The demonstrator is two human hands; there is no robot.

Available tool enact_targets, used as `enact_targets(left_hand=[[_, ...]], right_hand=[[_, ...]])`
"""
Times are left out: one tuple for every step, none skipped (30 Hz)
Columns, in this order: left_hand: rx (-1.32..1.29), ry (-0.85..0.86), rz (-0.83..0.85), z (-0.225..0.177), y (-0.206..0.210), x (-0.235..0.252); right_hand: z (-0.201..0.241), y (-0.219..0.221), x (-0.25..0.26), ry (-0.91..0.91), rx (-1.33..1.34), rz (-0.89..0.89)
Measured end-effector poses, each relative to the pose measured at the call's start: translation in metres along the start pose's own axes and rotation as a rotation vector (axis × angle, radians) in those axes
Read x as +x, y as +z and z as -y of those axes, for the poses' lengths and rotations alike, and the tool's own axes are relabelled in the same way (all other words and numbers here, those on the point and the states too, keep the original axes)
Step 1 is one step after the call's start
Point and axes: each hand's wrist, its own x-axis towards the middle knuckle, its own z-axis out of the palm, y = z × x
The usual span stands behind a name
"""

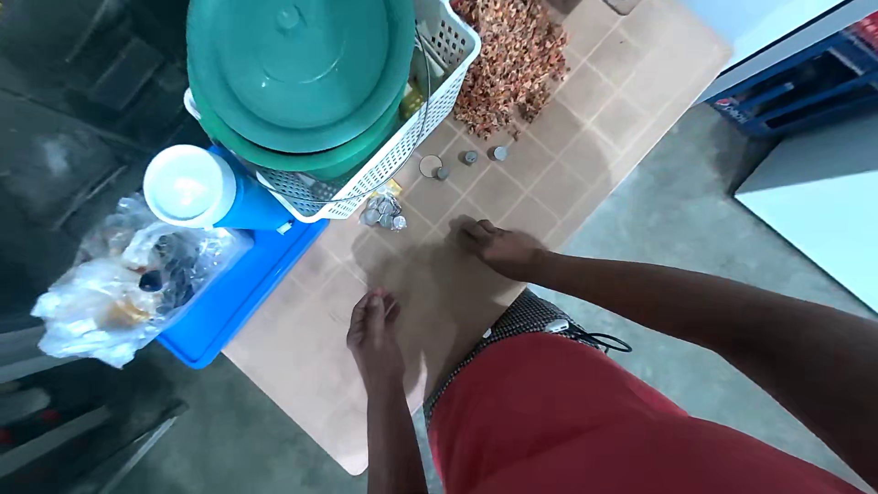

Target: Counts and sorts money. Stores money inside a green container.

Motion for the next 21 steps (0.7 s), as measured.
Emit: enact_targets(left_hand=[[0.014,0.013,0.039,0.002,0.008,0.0],[0.019,0.011,0.069,0.004,0.015,-0.001],[0.019,0.0,0.094,0.006,0.021,-0.002],[0.015,-0.013,0.117,0.01,0.027,-0.003],[0.008,-0.028,0.143,0.014,0.032,-0.004],[-0.002,-0.047,0.166,0.017,0.036,-0.005],[-0.011,-0.071,0.182,0.02,0.041,-0.006],[-0.017,-0.099,0.193,0.022,0.045,-0.007],[-0.022,-0.124,0.208,0.023,0.048,-0.009],[-0.035,-0.149,0.22,0.023,0.051,-0.01],[-0.058,-0.173,0.225,0.024,0.053,-0.011],[-0.093,-0.196,0.223,0.023,0.056,-0.013],[-0.132,-0.218,0.213,0.024,0.058,-0.014],[-0.168,-0.244,0.202,0.024,0.061,-0.014],[-0.2,-0.274,0.19,0.025,0.063,-0.013],[-0.228,-0.307,0.176,0.027,0.065,-0.012],[-0.256,-0.346,0.158,0.029,0.067,-0.01],[-0.285,-0.385,0.14,0.03,0.07,-0.007],[-0.335,-0.421,0.125,0.032,0.072,-0.005],[-0.396,-0.437,0.115,0.035,0.073,-0.002],[-0.459,-0.426,0.124,0.039,0.073,0.0]], right_hand=[[0.001,0.0,0.002,-0.007,-0.027,-0.006],[0.002,0.001,0.004,-0.013,-0.047,-0.025],[0.004,0.002,0.005,-0.013,-0.073,-0.038],[0.005,0.003,0.007,-0.019,-0.099,-0.073],[0.006,0.002,0.009,-0.013,-0.131,-0.08],[0.009,-0.002,0.012,0.012,-0.171,-0.024],[0.011,-0.006,0.016,0.033,-0.218,0.031],[0.013,-0.01,0.021,0.054,-0.263,0.078],[0.014,-0.012,0.026,0.084,-0.276,0.111],[0.015,-0.015,0.031,0.122,-0.253,0.125],[0.015,-0.019,0.036,0.17,-0.195,0.134],[0.014,-0.024,0.04,0.211,-0.143,0.13],[0.012,-0.03,0.045,0.261,-0.089,0.144],[0.01,-0.035,0.049,0.304,-0.028,0.136],[0.008,-0.04,0.052,0.349,0.063,0.106],[0.007,-0.043,0.052,0.382,0.157,0.054],[0.01,-0.043,0.049,0.381,0.244,-0.013],[0.018,-0.041,0.043,0.331,0.303,-0.087],[0.032,-0.036,0.034,0.232,0.32,-0.156],[0.051,-0.031,0.022,0.107,0.314,-0.19],[0.071,-0.028,0.009,0.006,0.311,-0.168]])
